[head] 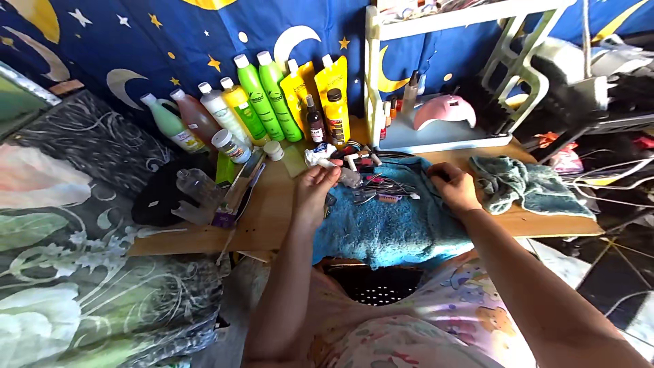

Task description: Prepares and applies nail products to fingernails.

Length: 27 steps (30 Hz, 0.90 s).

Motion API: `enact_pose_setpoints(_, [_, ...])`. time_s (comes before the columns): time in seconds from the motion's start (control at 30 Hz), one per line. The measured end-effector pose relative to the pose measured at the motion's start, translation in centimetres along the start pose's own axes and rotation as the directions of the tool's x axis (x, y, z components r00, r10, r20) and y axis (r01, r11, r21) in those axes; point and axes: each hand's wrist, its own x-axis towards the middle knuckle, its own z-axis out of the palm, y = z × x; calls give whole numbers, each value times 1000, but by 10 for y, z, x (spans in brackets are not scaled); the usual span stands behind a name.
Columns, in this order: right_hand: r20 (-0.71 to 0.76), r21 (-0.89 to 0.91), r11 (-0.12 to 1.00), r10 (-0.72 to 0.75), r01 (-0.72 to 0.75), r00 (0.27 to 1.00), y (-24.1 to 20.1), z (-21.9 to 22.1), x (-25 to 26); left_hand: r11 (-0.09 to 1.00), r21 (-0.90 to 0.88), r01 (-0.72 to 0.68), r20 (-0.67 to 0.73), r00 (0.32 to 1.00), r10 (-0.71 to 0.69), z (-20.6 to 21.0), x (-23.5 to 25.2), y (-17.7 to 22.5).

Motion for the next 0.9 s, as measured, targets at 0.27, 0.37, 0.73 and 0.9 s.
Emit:
enact_pose_setpoints(0.27, [-49, 390, 880, -276, 273, 960, -101, 4, -41, 988, 41, -150, 221, 965, 137, 33, -15, 24])
enact_pose_setpoints(0.37, [18, 546, 807, -280, 225, 960, -125, 3, -51, 998, -5, -64, 277, 959, 63, 43, -14, 24])
enact_pose_setpoints(0.73, [153, 678, 701, -430, 222, 890, -158, -19, -45, 994, 101, 36, 413, 908, -75, 62, -18, 33])
enact_pose_setpoints(0.9, [155, 669, 712, -415, 214, 897, -164, -19, -44, 992, 114, 59, 395, 913, -100, 62, -20, 33])
